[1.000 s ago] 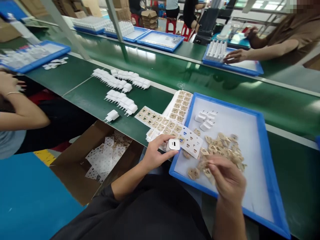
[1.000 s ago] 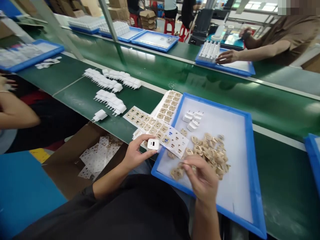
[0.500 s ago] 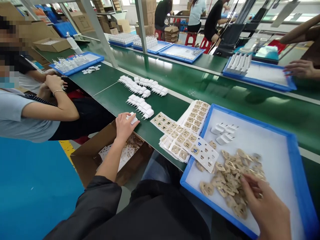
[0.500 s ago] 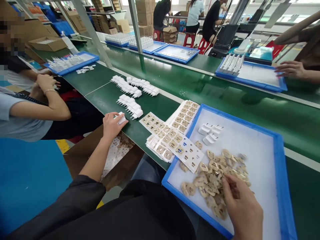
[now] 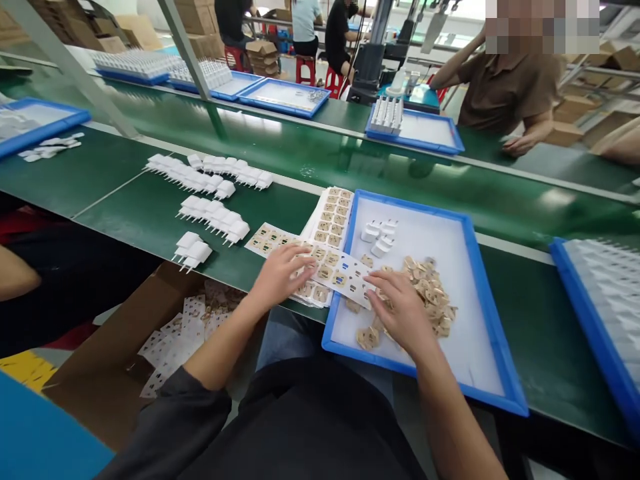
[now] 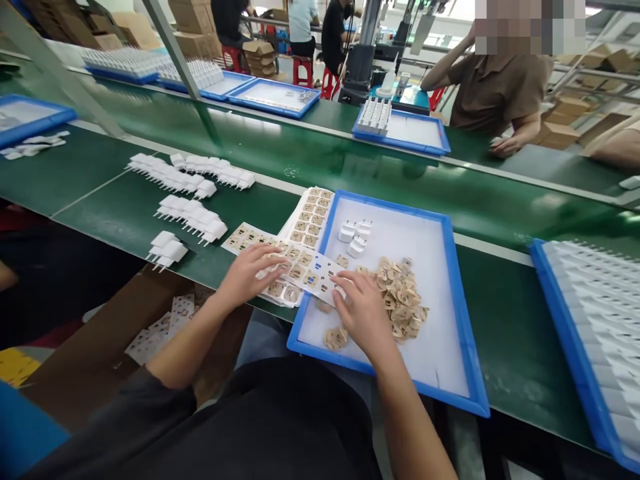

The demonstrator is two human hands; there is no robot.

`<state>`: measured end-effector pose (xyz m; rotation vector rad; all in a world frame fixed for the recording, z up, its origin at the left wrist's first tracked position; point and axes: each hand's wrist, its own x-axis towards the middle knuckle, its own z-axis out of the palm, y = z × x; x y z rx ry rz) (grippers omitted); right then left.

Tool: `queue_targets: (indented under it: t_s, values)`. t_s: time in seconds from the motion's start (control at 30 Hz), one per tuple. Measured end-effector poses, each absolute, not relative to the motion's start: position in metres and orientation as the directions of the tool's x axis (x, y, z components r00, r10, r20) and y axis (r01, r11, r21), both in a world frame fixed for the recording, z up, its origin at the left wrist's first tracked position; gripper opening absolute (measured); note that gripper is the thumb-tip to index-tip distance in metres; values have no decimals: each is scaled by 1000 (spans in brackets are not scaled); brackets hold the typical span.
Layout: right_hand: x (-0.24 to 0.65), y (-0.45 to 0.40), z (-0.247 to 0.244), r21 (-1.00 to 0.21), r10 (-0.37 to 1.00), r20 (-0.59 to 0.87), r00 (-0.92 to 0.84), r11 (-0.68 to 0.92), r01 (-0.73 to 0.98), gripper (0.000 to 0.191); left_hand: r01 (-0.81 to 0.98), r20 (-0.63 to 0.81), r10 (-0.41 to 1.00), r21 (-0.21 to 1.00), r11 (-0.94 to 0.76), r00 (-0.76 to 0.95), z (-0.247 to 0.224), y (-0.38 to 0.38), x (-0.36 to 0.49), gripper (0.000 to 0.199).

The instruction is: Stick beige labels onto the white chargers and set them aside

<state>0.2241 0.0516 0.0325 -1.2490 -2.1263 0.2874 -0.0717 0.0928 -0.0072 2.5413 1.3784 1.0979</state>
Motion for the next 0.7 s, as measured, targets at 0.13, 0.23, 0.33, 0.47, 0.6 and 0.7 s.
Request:
queue_targets:
  t_s: [0.13, 0.23, 0.33, 0.47, 0.6, 0.7]
  values:
    - [189, 75, 20, -550, 851, 325, -412, 525, 650, 27, 709, 476, 746, 304, -636, 466, -15, 96, -35, 31]
    - [184, 84, 11, -585, 860, 261, -439, 502, 637, 30, 708, 428, 761, 317, -631, 488, -21, 95, -28, 36]
    - [191, 83, 8, -582, 868, 199, -455, 479, 658, 33, 704, 384, 777, 343, -622, 499, -23, 91, -25, 38]
    - [197, 81, 5, -563, 868, 190, -458, 479, 674, 31, 696, 356, 790, 380, -610, 498, -22, 87, -20, 38]
    - [196, 85, 0, -542, 862, 233, -450, 499, 676, 24, 683, 355, 796, 411, -604, 490, -24, 86, -20, 36]
    - [194, 86, -3, -527, 854, 270, -444, 517, 674, 20, 680, 352, 799, 421, -601, 488, -25, 85, -21, 36]
